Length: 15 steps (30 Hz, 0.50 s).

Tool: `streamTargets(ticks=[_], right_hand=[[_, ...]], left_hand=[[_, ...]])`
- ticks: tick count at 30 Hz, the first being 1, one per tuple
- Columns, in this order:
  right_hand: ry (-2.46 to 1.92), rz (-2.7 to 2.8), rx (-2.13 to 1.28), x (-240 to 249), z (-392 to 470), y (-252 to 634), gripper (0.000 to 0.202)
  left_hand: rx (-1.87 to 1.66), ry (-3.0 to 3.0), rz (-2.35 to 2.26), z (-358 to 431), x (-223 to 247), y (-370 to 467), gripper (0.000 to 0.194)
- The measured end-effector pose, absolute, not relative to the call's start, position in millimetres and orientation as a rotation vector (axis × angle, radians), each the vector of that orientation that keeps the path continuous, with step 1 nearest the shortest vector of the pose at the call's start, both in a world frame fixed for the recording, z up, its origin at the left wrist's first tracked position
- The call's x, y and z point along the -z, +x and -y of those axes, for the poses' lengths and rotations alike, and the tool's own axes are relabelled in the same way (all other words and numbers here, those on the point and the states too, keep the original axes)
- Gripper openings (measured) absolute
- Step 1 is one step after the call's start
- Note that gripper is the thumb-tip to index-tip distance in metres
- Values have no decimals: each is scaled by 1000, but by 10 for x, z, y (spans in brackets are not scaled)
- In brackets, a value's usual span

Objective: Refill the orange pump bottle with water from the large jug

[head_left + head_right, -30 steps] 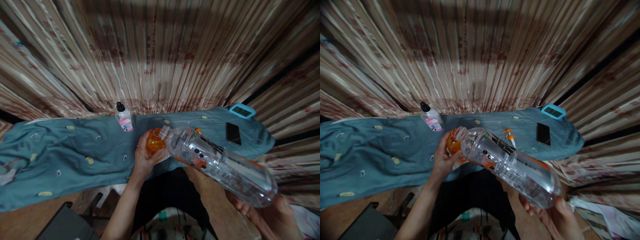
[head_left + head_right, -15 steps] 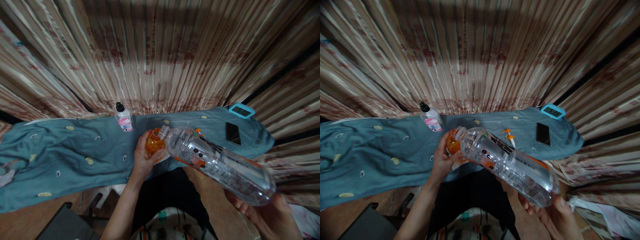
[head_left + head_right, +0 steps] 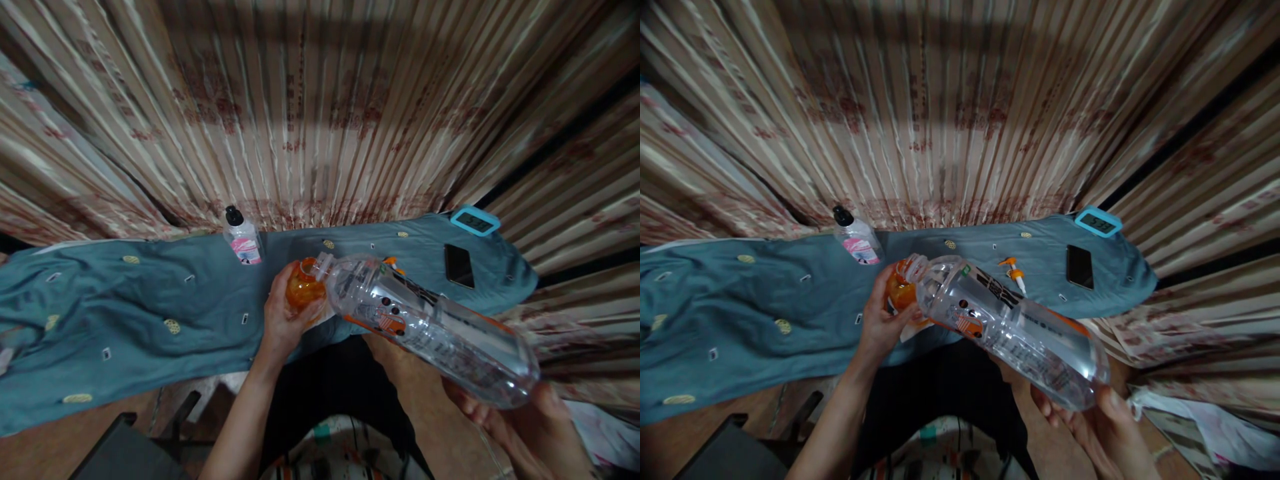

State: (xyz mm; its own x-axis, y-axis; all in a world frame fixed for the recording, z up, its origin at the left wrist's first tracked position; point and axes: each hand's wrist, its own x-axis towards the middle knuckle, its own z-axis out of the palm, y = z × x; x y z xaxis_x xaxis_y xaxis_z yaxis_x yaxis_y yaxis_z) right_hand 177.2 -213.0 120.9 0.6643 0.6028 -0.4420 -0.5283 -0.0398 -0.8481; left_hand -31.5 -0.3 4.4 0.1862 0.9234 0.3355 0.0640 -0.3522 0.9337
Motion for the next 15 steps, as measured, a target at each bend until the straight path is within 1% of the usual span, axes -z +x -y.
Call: streamTargets(ticks=[4, 8, 9, 12, 15], right_hand=[[-1325, 52, -915, -1117, 2179, 1833, 95], [-1262, 47, -946, -981, 2247, 1964, 103], [-1263, 44, -939, -979, 2249, 1974, 103], [-1293, 41, -928, -1075, 2206, 1898, 96], [-1347, 82, -929, -1168, 2169, 1796, 96]], left_hand=[[-1277, 1621, -954, 0, -39, -314, 76], [-1293, 1617, -954, 1, -27, -305, 76], [-1292, 1617, -956, 1, -26, -305, 76], [-1283, 1627, -957, -2, -24, -311, 76], [-1282, 1655, -958, -8, -19, -320, 76]])
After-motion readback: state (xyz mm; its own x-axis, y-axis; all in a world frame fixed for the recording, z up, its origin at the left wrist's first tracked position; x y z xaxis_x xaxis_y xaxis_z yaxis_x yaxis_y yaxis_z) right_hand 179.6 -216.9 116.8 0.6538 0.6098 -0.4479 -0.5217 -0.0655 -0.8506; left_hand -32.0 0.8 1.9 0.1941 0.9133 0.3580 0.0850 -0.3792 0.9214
